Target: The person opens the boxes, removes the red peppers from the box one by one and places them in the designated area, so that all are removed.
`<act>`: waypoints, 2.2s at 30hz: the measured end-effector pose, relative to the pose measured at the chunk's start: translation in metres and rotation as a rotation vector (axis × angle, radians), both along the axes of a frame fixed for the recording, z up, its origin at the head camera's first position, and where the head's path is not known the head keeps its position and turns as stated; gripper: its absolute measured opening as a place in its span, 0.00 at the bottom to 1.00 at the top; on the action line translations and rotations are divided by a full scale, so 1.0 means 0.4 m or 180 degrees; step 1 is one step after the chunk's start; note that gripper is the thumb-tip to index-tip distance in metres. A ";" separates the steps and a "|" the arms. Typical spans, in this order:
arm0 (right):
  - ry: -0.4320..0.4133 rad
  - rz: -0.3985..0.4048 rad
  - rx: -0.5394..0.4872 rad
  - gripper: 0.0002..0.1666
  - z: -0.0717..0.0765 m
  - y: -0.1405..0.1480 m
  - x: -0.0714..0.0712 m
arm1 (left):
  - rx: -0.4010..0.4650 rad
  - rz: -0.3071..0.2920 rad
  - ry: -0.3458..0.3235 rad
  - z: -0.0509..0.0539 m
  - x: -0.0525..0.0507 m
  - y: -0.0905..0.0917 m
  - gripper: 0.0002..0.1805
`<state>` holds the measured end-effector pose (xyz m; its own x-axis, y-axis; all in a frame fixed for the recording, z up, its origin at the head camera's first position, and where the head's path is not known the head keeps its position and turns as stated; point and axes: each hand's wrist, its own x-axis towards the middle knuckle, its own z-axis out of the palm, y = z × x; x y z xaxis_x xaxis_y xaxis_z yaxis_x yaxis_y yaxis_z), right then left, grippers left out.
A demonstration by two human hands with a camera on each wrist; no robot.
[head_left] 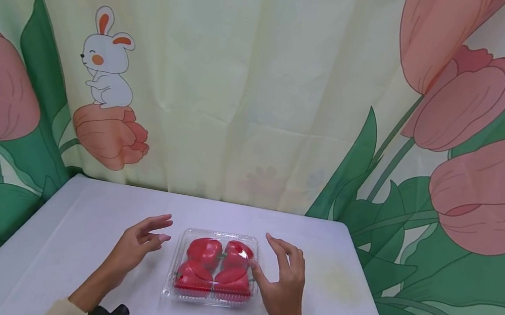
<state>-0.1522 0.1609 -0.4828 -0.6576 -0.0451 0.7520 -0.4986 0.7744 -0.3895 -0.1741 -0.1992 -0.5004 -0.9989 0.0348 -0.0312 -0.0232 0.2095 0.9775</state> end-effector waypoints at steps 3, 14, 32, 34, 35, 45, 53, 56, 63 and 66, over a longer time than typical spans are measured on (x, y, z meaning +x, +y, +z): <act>0.0016 0.0002 -0.0134 0.42 -0.019 -0.026 0.024 | 0.0287 -0.0077 -0.0241 -0.028 0.001 -0.002 0.36; 0.0140 0.0063 -0.0366 0.45 -0.090 -0.124 0.092 | 0.0532 -0.0065 -0.0571 -0.090 0.004 0.000 0.35; 0.0452 0.0361 -0.0138 0.28 -0.208 -0.261 0.143 | 0.0801 -0.0011 -0.0684 -0.135 0.031 0.033 0.38; 0.0420 0.0339 -0.0066 0.29 -0.214 -0.268 0.146 | 0.0851 0.0004 -0.0701 -0.140 0.031 0.034 0.38; 0.0423 0.0334 -0.0030 0.27 -0.217 -0.269 0.145 | 0.0881 0.0008 -0.0713 -0.143 0.031 0.034 0.38; 0.0508 0.0400 0.0285 0.17 -0.227 -0.278 0.136 | 0.1095 0.0133 -0.0825 -0.154 0.036 0.042 0.36; 0.0417 0.0135 0.0353 0.16 -0.225 -0.297 0.138 | 0.1162 0.0191 -0.0855 -0.152 0.041 0.052 0.37; 0.0471 0.0063 0.0313 0.15 -0.225 -0.302 0.135 | 0.1186 0.0191 -0.0841 -0.152 0.042 0.055 0.37; 0.0584 0.0029 0.0335 0.17 -0.222 -0.303 0.130 | 0.1183 0.0216 -0.0806 -0.151 0.037 0.061 0.38; 0.0558 -0.0014 0.0425 0.17 -0.221 -0.304 0.130 | 0.1173 0.0276 -0.0815 -0.150 0.033 0.063 0.37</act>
<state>-0.1001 0.0391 -0.5710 -0.5177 -0.1494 0.8424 -0.5460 0.8157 -0.1909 -0.1607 -0.1741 -0.5603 -0.9603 0.0066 -0.2788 -0.2761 -0.1647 0.9469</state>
